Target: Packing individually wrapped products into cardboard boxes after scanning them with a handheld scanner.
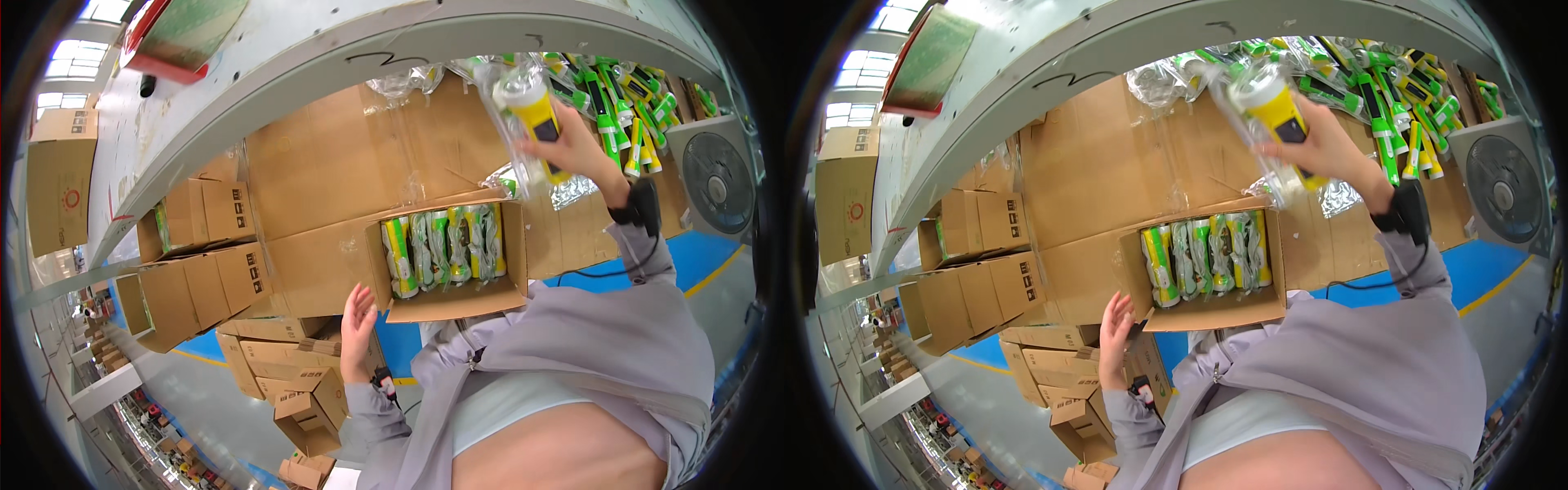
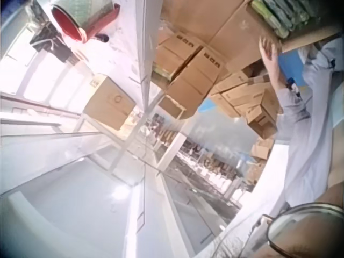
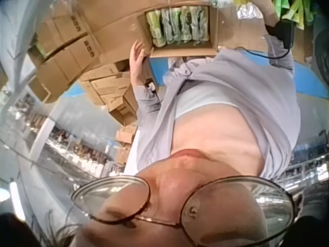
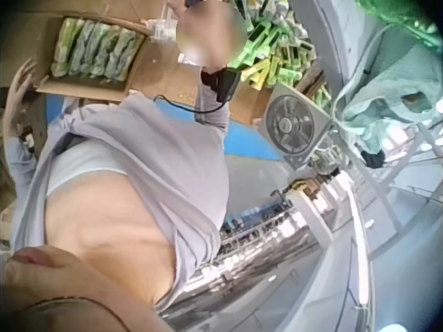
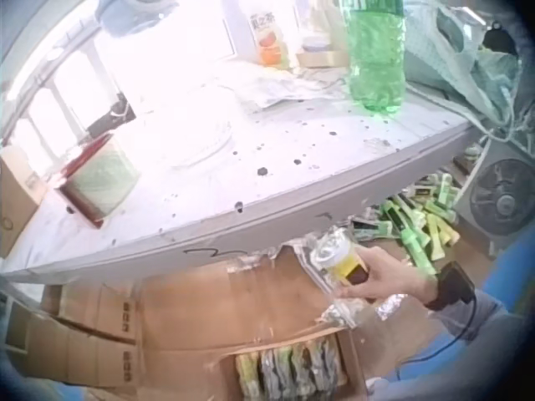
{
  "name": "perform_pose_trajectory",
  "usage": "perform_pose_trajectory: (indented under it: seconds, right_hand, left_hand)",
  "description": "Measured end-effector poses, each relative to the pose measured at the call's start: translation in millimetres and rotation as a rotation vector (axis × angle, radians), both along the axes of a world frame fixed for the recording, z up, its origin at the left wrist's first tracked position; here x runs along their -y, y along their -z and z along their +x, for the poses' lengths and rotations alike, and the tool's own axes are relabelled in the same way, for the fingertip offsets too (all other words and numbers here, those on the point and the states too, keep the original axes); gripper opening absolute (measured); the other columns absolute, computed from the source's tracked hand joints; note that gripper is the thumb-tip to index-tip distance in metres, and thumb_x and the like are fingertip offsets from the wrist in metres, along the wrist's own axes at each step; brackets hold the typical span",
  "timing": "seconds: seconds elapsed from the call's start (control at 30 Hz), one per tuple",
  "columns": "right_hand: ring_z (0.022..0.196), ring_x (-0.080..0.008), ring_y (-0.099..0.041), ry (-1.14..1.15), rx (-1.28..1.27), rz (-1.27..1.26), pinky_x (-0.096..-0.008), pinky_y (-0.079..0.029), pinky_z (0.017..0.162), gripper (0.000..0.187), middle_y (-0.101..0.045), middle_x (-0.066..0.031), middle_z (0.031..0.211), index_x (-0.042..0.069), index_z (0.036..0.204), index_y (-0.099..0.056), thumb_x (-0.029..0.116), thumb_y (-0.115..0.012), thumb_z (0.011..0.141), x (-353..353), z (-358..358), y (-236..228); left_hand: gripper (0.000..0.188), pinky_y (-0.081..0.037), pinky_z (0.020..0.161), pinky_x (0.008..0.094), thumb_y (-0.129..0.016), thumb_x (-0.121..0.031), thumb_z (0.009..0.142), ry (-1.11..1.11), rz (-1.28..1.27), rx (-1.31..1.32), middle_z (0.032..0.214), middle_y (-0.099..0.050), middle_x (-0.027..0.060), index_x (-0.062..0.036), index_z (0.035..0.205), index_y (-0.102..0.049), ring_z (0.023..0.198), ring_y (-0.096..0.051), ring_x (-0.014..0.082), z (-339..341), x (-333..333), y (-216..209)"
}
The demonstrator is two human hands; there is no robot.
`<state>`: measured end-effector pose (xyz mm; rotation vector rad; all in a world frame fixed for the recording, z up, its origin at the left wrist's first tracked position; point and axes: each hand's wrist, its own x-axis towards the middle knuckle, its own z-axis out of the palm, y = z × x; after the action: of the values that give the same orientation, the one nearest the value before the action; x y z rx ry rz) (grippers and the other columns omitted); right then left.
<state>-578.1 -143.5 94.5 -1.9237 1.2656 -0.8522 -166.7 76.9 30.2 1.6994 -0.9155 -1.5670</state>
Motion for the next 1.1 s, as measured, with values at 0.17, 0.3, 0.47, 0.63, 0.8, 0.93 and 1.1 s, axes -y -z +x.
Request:
perform_pose_trajectory:
  seconds: [0.17, 0.3, 0.47, 0.63, 0.8, 0.93, 1.1]
  right_hand:
    - [0.063, -0.0376, -0.06, -0.452, -0.644, 0.208, -0.0445, -0.047, 0.058, 0.053, -0.058, -0.0181, 0.064, 0.001, 0.091, -0.048, 0.045, -0.07, 0.072, -66.5, 67.4, -40.8]
    - [0.065, -0.0365, -0.062, -0.415, -0.76, 0.288, -0.0434, -0.048, 0.057, 0.038, -0.06, -0.0189, 0.066, -0.005, 0.088, -0.047, 0.023, -0.066, 0.069, -100.2, 130.0, 2.9]
    - [0.065, -0.0356, -0.063, -0.089, -0.712, 0.283, -0.0433, -0.05, 0.058, 0.032, -0.061, -0.0185, 0.068, -0.007, 0.088, -0.048, 0.013, -0.06, 0.068, -110.7, 178.7, 74.7]
    - [0.071, -0.0384, -0.063, 0.227, -0.658, 0.435, -0.0439, -0.051, 0.064, 0.041, -0.063, -0.0211, 0.074, -0.009, 0.098, -0.043, 0.019, -0.061, 0.075, -123.9, 222.4, 114.2]
    - [0.078, -0.0419, -0.062, 0.462, -0.609, 0.609, -0.0466, -0.05, 0.071, 0.051, -0.062, -0.0278, 0.084, -0.011, 0.107, -0.039, 0.03, -0.059, 0.083, -131.8, 246.4, 118.5]
    - [0.086, -0.0431, -0.06, 0.436, -0.368, 0.703, -0.0453, -0.048, 0.076, 0.055, -0.06, -0.0313, 0.092, -0.014, 0.114, -0.036, 0.031, -0.053, 0.087, -138.6, 242.7, 117.0]
    - [0.105, -0.0382, -0.055, 0.201, -0.072, 0.649, -0.0377, -0.043, 0.088, 0.061, -0.054, -0.0327, 0.111, -0.011, 0.129, -0.033, 0.032, -0.051, 0.09, -157.8, 209.5, 125.6]
  left_hand:
    - [0.061, -0.023, 0.109, 0.0353, -0.048, -0.022, 0.091, 0.12, -0.094, -0.166, 0.145, -0.025, 0.0181, -0.0054, 0.143, -0.021, 0.134, -0.028, 0.0278, -1.3, 64.0, 19.0]
    - [0.065, -0.013, 0.111, 0.035, -0.045, -0.021, 0.091, 0.229, -0.23, -0.343, 0.15, -0.012, 0.0155, -0.0056, 0.145, -0.013, 0.139, -0.012, 0.0264, -12.2, 95.2, 51.2]
    - [0.069, -0.006, 0.112, 0.0349, -0.045, -0.019, 0.089, 0.306, -0.433, -0.322, 0.152, -0.005, 0.0117, -0.0036, 0.145, -0.007, 0.141, -0.001, 0.0216, -29.9, 112.8, 64.7]
    - [0.079, -0.013, 0.111, 0.0364, -0.052, -0.019, 0.074, 0.086, -0.261, -0.656, 0.147, -0.018, 0.01, -0.0069, 0.144, -0.017, 0.137, -0.015, 0.023, -36.2, 107.1, 77.3]
    - [0.079, -0.014, 0.111, 0.0363, -0.053, -0.017, 0.07, 0.077, -0.272, -0.672, 0.146, -0.02, 0.0072, -0.0078, 0.142, -0.021, 0.136, -0.017, 0.0223, -38.3, 104.8, 89.0]
    - [0.078, -0.015, 0.11, 0.0357, -0.053, -0.018, 0.07, 0.037, -0.317, -0.662, 0.144, -0.023, 0.0072, -0.0069, 0.141, -0.024, 0.135, -0.019, 0.0219, -38.7, 103.8, 86.6]
    - [0.077, -0.015, 0.111, 0.0354, -0.053, -0.018, 0.069, 0.067, -0.349, -0.685, 0.144, -0.024, 0.0076, -0.0057, 0.139, -0.026, 0.135, -0.02, 0.0216, -35.1, 100.0, 86.5]
